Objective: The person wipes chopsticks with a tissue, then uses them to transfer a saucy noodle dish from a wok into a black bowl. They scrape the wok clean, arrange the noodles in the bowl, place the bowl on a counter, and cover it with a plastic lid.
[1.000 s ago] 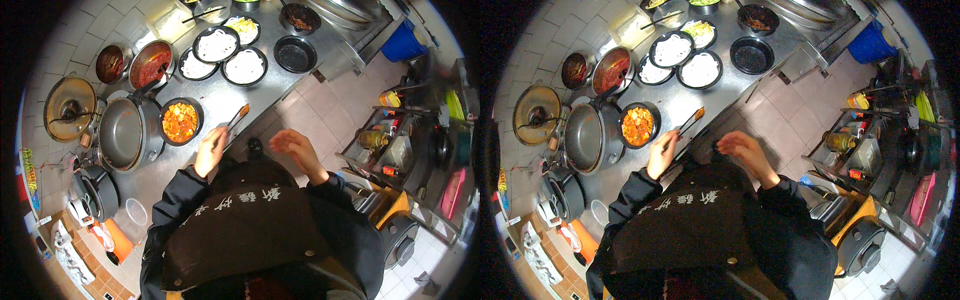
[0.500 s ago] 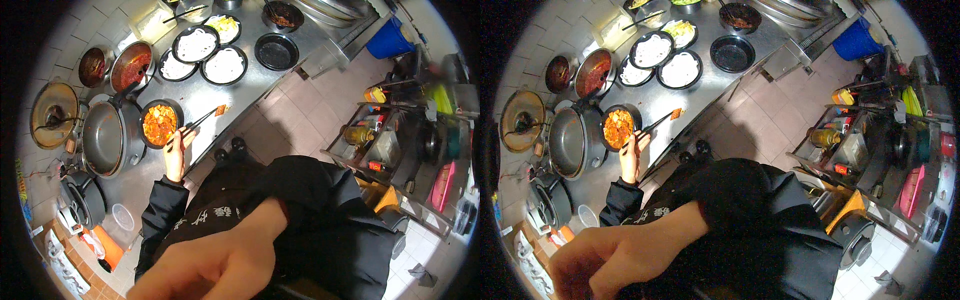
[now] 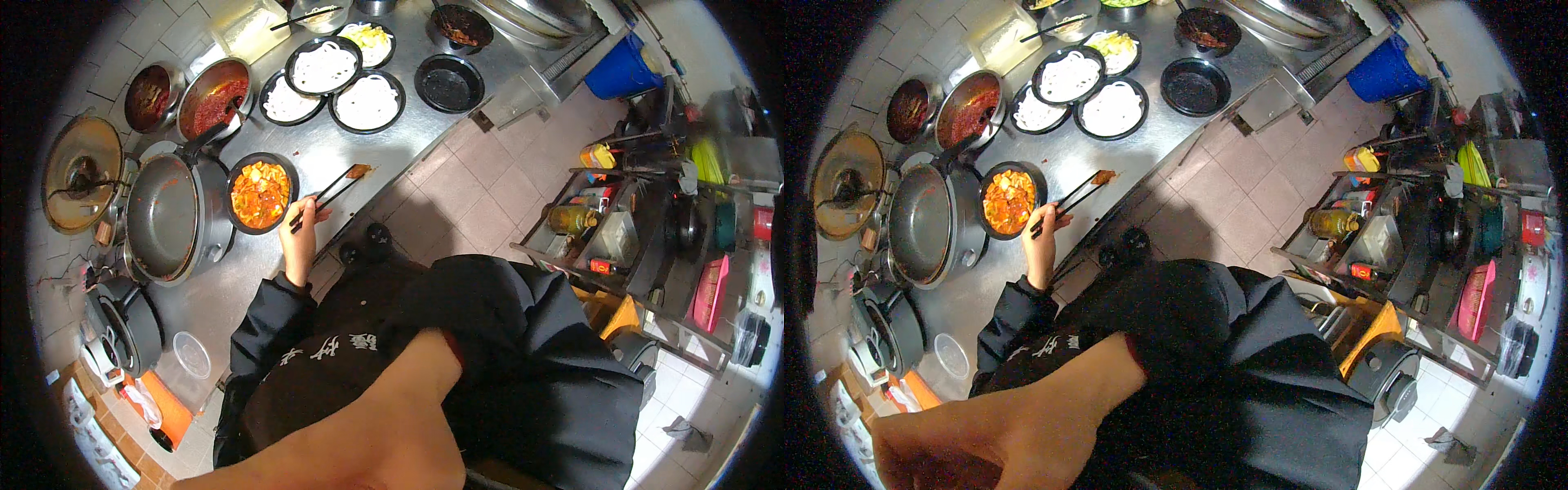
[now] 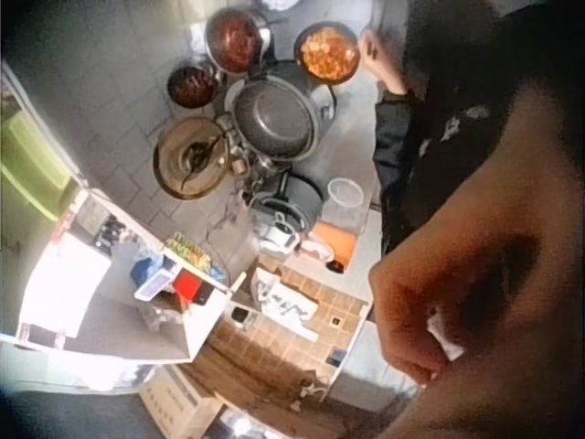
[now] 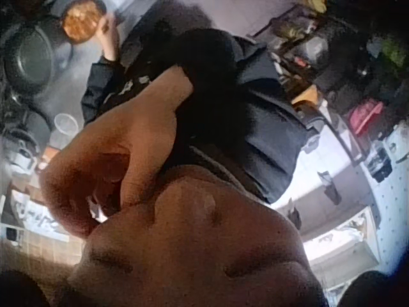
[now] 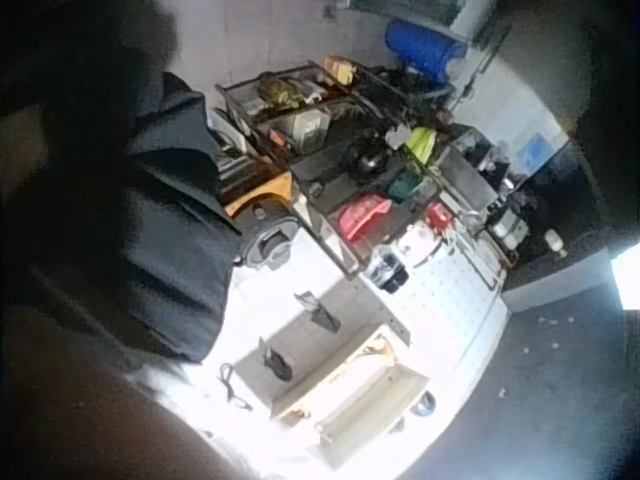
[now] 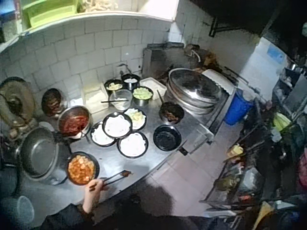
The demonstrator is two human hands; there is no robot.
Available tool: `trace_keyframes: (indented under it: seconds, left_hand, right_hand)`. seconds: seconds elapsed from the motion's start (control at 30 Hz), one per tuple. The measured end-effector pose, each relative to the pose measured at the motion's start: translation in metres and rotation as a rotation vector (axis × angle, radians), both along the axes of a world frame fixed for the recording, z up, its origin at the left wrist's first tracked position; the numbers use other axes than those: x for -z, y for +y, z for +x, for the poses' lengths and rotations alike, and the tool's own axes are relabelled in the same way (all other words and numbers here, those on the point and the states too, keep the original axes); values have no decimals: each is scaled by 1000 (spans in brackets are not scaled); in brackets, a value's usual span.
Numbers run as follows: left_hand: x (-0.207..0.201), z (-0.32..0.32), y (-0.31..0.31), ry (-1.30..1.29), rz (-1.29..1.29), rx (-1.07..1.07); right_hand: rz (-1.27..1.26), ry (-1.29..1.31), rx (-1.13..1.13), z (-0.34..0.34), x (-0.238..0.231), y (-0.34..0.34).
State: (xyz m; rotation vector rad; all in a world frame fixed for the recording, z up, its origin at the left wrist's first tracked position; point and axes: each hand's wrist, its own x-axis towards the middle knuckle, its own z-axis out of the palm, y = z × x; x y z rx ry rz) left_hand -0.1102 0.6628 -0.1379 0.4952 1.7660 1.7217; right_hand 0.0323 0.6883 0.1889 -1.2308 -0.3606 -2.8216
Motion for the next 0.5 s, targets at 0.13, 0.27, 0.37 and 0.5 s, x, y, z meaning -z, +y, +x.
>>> trace_keyframes:
  seconds: [0.13, 0.27, 0.37, 0.5]
  left_hand:
    - [-2, 4, 0, 125, -10, 27]
    - [-4, 7, -3, 270, -82, 66]
    - [-5, 6, -4, 223, -46, 63]
    - [-7, 1, -3, 151, -37, 23]
  right_hand:
    - [72, 78, 22, -8, 5, -1]
    - [35, 96, 50, -9, 5, -8]
    - [13, 36, 41, -2, 3, -11]
    - [-88, 11, 65, -4, -3, -21]
